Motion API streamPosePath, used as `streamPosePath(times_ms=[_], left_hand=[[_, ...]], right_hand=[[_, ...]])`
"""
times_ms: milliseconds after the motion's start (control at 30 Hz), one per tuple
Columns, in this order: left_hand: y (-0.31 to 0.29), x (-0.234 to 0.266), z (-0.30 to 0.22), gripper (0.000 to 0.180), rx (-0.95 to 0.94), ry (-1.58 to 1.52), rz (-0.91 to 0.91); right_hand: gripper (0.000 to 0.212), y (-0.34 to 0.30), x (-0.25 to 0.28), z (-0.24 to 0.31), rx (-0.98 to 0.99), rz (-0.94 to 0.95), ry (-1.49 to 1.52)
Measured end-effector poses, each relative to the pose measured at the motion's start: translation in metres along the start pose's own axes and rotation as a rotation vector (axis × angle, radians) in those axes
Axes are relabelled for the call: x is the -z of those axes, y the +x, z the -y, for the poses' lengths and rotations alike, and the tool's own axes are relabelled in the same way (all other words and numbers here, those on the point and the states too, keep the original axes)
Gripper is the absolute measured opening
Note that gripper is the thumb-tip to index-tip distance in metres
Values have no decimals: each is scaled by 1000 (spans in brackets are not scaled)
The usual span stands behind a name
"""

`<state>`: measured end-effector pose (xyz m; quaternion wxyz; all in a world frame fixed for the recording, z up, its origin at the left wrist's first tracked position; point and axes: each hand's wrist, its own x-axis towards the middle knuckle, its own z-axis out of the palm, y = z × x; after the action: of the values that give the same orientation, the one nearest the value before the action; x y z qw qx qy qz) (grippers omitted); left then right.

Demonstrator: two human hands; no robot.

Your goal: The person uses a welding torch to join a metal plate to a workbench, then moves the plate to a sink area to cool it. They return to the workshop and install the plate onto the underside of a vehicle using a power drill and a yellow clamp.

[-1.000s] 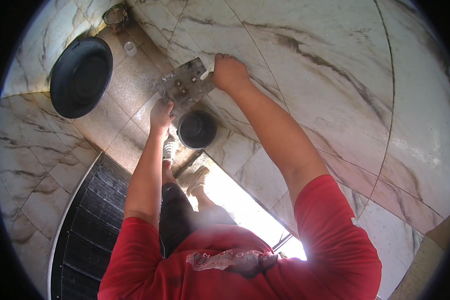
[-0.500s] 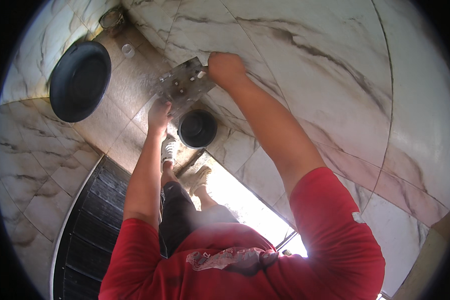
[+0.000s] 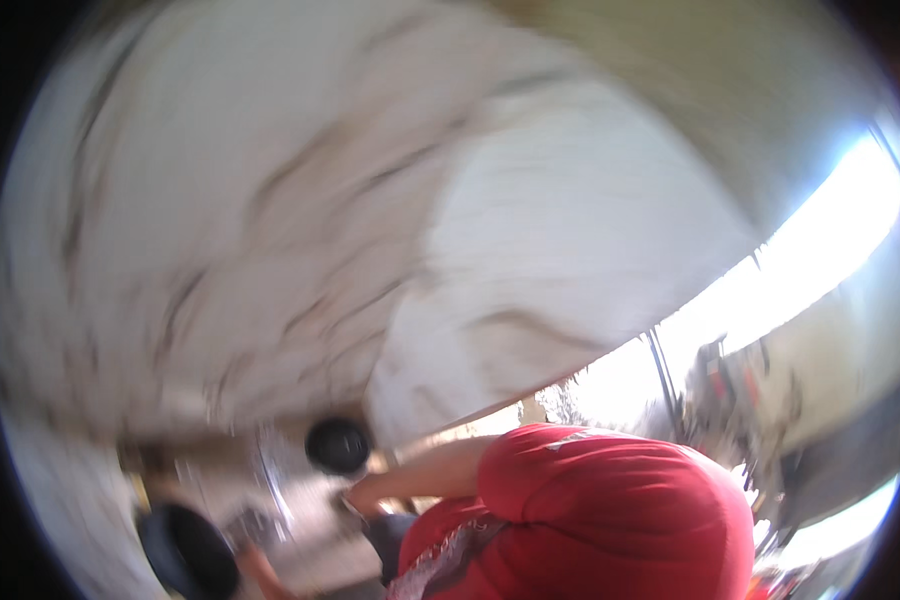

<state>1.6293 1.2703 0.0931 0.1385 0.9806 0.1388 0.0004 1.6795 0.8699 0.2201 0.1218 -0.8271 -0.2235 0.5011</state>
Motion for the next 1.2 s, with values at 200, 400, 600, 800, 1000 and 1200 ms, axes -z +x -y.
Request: streamPosePath(times_ms=[200,400,600,800,1000,1200], left_hand=[[-55,43,-334,25,-433,-431,188],[-168,41,-550,22,-764,-347,731],[-242,20,-665,21,-779,-88,1050],[-280,-11,-717,21,-734,227,1203],[-291,-46,-813,23,-809,525,1257],[-331,-113,-1019,25,-919,660,1234]], right_hand=[[49,-283,-85,-180,-354,-270,1000],[33,-535,-320,-305,-1084,-577,681],[34,-599,-566,-268,-1262,-257,1223],[37,-561,-676,-201,-1167,-367,1518],[47,-579,-663,-216,-1195,-525,1747],[52,-633,-680,-275,-1516,-835,1888]])
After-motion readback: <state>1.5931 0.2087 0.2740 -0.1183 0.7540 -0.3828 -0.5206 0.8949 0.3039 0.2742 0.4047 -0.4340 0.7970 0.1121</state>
